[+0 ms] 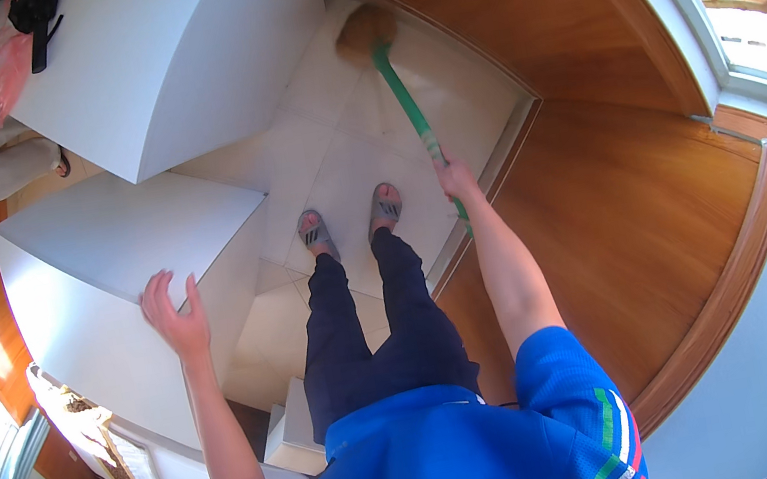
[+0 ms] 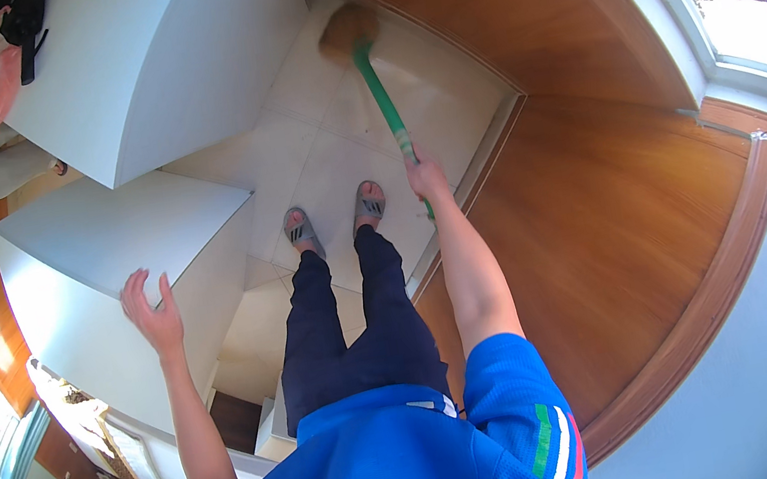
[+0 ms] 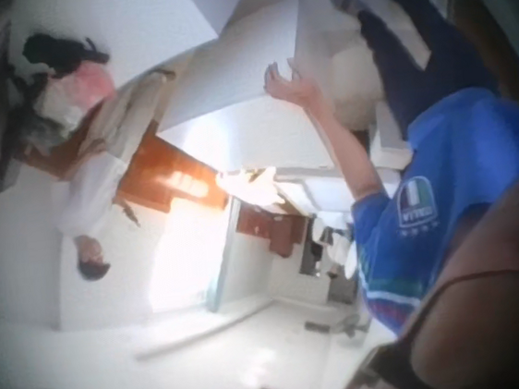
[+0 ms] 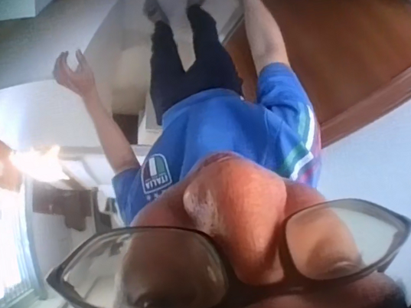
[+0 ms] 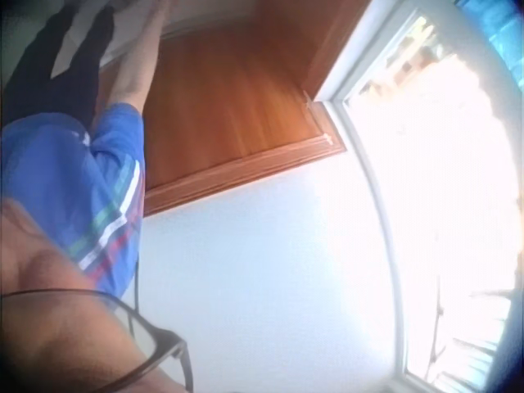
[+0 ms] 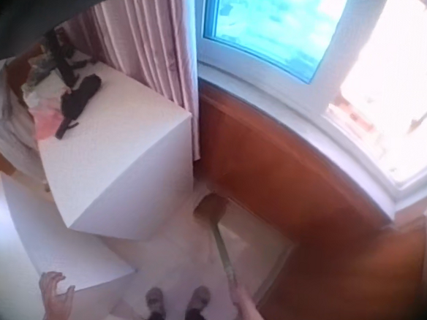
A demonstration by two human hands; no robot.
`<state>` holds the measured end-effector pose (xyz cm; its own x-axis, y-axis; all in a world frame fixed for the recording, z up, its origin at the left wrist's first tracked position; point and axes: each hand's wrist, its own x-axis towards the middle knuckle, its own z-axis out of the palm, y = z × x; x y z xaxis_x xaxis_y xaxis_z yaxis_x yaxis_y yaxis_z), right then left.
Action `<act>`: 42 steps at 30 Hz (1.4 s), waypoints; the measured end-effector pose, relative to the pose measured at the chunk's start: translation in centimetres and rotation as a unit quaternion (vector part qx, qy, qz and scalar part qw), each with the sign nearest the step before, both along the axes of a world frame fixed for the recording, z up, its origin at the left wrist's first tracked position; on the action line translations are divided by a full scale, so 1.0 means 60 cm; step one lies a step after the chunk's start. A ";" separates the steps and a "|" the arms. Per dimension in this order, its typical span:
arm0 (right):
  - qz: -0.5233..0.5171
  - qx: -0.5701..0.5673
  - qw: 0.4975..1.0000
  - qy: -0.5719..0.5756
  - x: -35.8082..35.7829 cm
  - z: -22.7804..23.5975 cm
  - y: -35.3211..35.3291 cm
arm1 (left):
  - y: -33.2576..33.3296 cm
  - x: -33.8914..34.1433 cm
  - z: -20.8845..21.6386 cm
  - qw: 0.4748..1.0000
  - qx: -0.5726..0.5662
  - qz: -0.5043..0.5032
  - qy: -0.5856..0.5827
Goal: The person assembles a white cabinet by handling panels and drawers, then sweeps the floor with a broom. They place a drawer into the cabinet and later sweep around the assembled unit.
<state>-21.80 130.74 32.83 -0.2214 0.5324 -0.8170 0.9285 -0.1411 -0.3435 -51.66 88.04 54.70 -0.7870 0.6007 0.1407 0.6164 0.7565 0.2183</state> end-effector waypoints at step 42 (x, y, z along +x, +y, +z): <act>-0.074 0.049 0.994 -0.055 -0.034 -0.040 -0.123 | 0.564 -0.319 -0.021 0.943 0.100 -0.312 0.052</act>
<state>-23.81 123.36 30.40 -0.0460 0.6311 -0.7743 0.9328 -0.2503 -0.2594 -70.79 121.86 53.44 -0.2651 0.8957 0.3570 0.9540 0.1899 0.2320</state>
